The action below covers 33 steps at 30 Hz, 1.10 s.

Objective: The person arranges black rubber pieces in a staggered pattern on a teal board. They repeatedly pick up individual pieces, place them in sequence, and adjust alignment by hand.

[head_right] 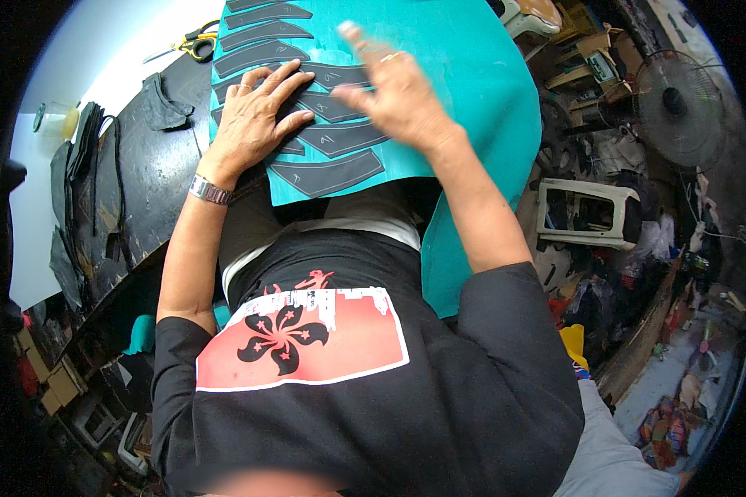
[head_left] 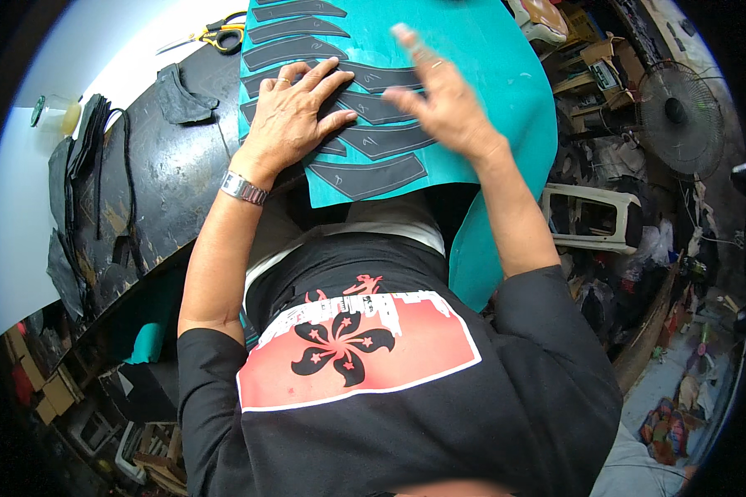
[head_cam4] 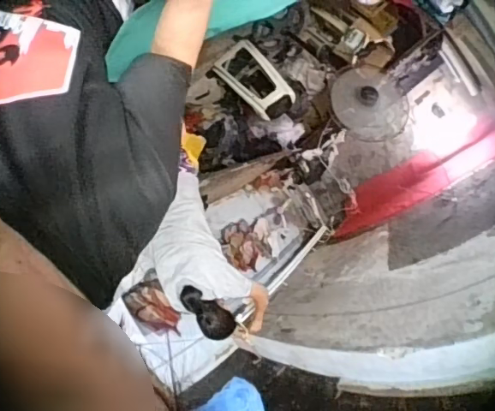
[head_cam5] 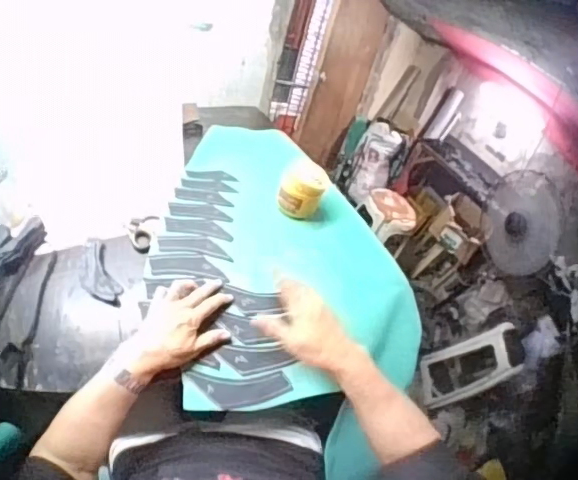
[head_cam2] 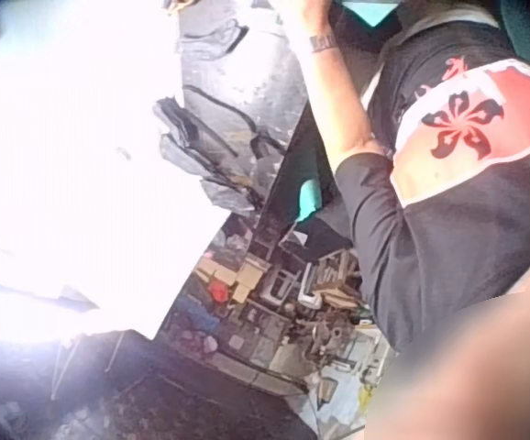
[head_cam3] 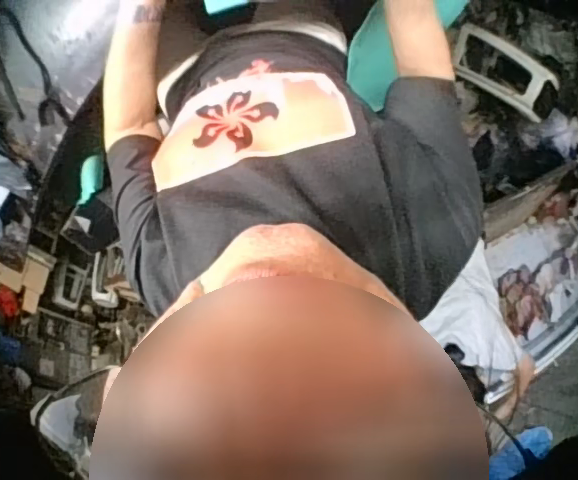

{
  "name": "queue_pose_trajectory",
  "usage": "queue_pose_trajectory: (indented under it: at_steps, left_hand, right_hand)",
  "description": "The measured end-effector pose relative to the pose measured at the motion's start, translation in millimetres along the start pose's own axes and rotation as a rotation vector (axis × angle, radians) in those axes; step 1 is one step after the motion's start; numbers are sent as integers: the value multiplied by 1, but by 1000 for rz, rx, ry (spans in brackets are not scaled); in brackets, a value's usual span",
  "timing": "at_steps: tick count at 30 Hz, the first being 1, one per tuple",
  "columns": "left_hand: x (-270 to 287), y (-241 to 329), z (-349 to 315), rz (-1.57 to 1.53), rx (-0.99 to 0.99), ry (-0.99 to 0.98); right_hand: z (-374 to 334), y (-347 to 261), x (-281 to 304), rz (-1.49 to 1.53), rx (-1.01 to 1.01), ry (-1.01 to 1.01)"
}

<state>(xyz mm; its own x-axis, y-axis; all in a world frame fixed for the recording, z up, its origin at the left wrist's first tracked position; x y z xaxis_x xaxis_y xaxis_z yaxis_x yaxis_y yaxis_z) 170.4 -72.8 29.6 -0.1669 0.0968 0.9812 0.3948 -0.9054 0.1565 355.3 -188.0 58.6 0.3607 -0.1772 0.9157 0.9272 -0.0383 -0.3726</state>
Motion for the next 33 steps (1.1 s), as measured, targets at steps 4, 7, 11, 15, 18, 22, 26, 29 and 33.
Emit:
queue_pose_trajectory:
  at_steps: [4,7,11,15,18,22,26,29,33]
  left_hand:
    - [3,1,1,-38,0,38]
    - [4,4,2,-32,23,40]
    - [3,20,-1,20,10,68]
    - [-6,49,-23,-76,-84,31]
    - [-3,53,-45,-190,-152,26]
    - [18,28,-79,-409,-99,114]
    - [42,-14,-106,-426,41,245]
    - [53,-44,-122,-401,165,272]
    - [61,-86,-130,-562,285,449]
  right_hand:
    - [-21,-15,-29,-194,14,-320]
    - [-32,-10,-15,-252,-118,-275]
    - [-26,-10,5,-269,-275,-376]
    - [18,-43,15,-198,-76,-136]
    - [65,-87,-1,334,282,-125]
    - [124,-153,-47,505,406,-213]
    - [165,-210,-90,334,601,-97]
    - [180,-221,-115,102,510,-121]
    - [193,-210,-125,169,429,-130]
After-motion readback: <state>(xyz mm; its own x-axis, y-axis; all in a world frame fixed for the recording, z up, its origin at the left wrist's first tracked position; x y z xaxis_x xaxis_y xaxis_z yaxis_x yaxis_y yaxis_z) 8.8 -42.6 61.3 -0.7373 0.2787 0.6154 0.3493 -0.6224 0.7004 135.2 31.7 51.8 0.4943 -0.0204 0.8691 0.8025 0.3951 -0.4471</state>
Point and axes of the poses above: each hand's wrist, its own z-axis towards the middle knuckle, its own x-axis out of the back of the hand, y = z × x, the point moved 4 cm from there along z, towards the middle knuckle, and after that the axes turned 9 degrees about -y, right-handed, at the moved point
